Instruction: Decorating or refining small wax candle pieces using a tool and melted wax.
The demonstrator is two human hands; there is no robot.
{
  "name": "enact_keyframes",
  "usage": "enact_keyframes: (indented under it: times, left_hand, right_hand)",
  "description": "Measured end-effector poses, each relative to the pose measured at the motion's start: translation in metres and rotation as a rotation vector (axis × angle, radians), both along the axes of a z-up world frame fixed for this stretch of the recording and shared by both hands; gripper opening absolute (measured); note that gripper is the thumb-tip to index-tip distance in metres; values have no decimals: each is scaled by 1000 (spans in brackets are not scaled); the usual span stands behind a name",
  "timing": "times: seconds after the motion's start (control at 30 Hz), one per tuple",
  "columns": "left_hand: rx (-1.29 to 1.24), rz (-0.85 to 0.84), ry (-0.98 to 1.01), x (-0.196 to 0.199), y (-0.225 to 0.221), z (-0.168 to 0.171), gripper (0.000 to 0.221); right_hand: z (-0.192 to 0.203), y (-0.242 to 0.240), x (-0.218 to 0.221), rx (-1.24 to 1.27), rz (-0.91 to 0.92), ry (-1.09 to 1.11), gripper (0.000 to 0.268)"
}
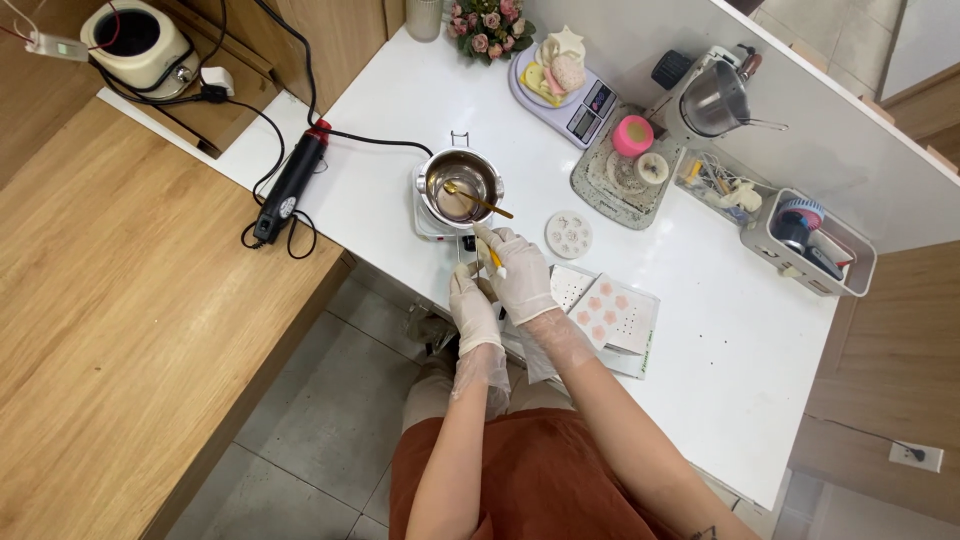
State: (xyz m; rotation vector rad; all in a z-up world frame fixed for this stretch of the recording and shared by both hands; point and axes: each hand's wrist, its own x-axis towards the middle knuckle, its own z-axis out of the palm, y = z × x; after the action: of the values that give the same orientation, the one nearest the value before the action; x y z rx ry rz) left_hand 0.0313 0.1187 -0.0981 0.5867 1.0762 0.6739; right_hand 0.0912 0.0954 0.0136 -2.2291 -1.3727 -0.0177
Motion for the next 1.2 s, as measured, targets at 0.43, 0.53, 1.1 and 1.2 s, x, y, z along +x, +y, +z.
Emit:
enact_keyframes:
  times: [0.43, 0.53, 1.1, 1.2]
  left_hand:
    - [-22, 23, -80, 1, -4, -3, 40]
    - [1, -33, -39, -3, -2, 6, 43]
    - [-46, -33, -55, -8, 9, 5, 40]
    - [-65, -99, 5, -16, 16, 9, 44]
  right_hand:
    - [5, -10, 3, -24, -1, 20, 46]
    - [17, -15, -2, -27, -39, 71, 42]
    - [96, -158, 56, 527, -579, 815, 41]
    - [94, -181, 68, 644, -644, 901, 43]
